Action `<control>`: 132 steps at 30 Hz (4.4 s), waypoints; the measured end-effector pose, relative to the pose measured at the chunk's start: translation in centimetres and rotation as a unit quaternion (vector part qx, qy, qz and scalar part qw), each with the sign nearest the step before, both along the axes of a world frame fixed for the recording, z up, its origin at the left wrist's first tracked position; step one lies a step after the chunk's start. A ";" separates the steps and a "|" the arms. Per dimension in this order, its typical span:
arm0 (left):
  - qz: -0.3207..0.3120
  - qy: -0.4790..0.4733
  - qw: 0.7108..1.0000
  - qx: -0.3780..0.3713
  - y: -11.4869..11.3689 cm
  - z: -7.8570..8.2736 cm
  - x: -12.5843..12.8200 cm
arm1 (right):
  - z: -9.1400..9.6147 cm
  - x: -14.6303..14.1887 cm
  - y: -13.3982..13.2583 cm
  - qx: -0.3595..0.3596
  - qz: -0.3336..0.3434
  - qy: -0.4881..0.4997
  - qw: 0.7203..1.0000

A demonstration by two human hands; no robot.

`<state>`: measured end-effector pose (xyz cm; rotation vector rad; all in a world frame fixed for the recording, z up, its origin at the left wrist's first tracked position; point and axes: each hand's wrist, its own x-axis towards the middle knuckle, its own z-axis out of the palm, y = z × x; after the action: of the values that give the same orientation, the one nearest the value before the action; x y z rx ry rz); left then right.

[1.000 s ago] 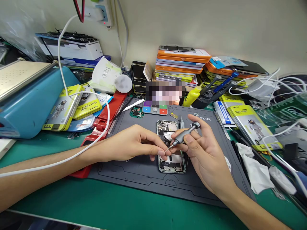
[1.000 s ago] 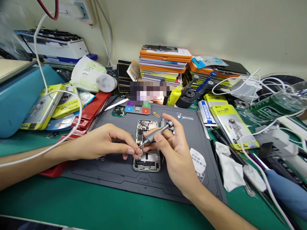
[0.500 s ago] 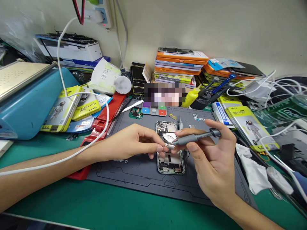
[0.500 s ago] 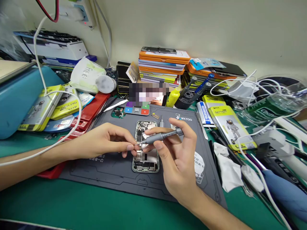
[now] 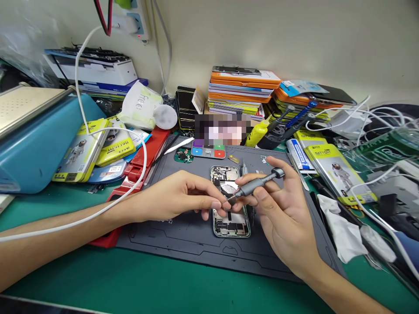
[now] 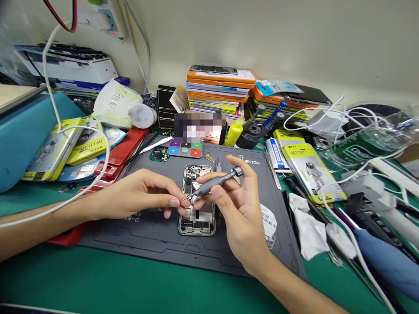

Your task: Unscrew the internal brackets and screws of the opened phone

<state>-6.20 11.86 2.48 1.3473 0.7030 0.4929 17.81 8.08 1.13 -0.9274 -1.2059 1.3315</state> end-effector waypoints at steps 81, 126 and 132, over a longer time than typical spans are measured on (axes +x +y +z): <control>-0.016 0.011 1.000 0.020 0.0 -0.6 -0.2 | -0.2 -0.2 0.4 -0.054 -0.007 -0.008 0.998; 0.142 -0.050 0.986 0.065 0.7 -0.1 -0.1 | -2.2 -0.7 -0.8 0.239 0.007 -0.282 0.929; 0.142 -0.051 0.986 0.074 0.7 -0.2 -0.1 | -2.3 -0.6 -0.8 0.238 0.006 -0.298 0.925</control>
<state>-6.31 12.56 2.32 1.3564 0.7905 0.8498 17.18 7.24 -1.16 -0.9884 -1.8975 0.7077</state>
